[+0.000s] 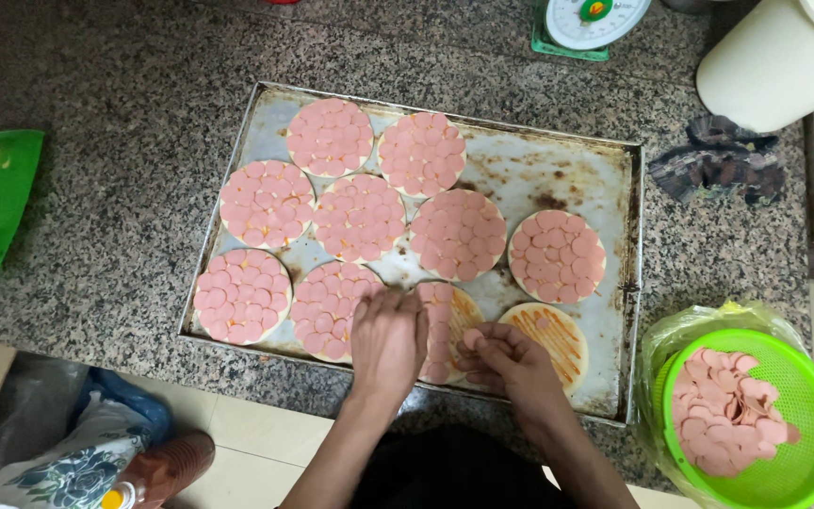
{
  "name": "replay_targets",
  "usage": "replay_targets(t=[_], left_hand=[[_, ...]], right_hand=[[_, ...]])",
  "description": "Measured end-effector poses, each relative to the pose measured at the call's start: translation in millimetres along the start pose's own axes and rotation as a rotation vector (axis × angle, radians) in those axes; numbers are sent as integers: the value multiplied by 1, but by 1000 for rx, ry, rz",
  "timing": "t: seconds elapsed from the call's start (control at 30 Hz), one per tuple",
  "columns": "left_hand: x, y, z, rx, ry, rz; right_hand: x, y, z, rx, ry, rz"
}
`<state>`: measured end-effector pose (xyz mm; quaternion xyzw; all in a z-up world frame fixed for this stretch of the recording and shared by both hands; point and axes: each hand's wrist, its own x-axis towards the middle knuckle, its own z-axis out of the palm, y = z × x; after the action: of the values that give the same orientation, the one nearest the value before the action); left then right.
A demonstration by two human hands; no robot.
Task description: The person places slices of processed meat onto small round dough bases arranged on a metal baking tray. The person picks up slices from a green colander and arranges them in a circular pattern on each base.
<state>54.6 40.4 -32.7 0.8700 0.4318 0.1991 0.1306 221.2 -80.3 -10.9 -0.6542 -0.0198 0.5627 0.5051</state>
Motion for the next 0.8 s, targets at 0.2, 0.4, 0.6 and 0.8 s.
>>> replay_targets(t=[0.2, 0.4, 0.6, 0.8], left_hand=[[-1, -5, 9, 74, 7, -9], [2, -4, 11, 194, 47, 42], [1, 21, -40, -328, 7, -72], [-5, 27, -45, -574, -97, -27]], right_hand=[[7, 10, -7, -3, -33, -37], [7, 7, -2, -22, -18, -19], [-3, -6, 7, -13, -41, -5], [26, 27, -5, -19, -165, -63]])
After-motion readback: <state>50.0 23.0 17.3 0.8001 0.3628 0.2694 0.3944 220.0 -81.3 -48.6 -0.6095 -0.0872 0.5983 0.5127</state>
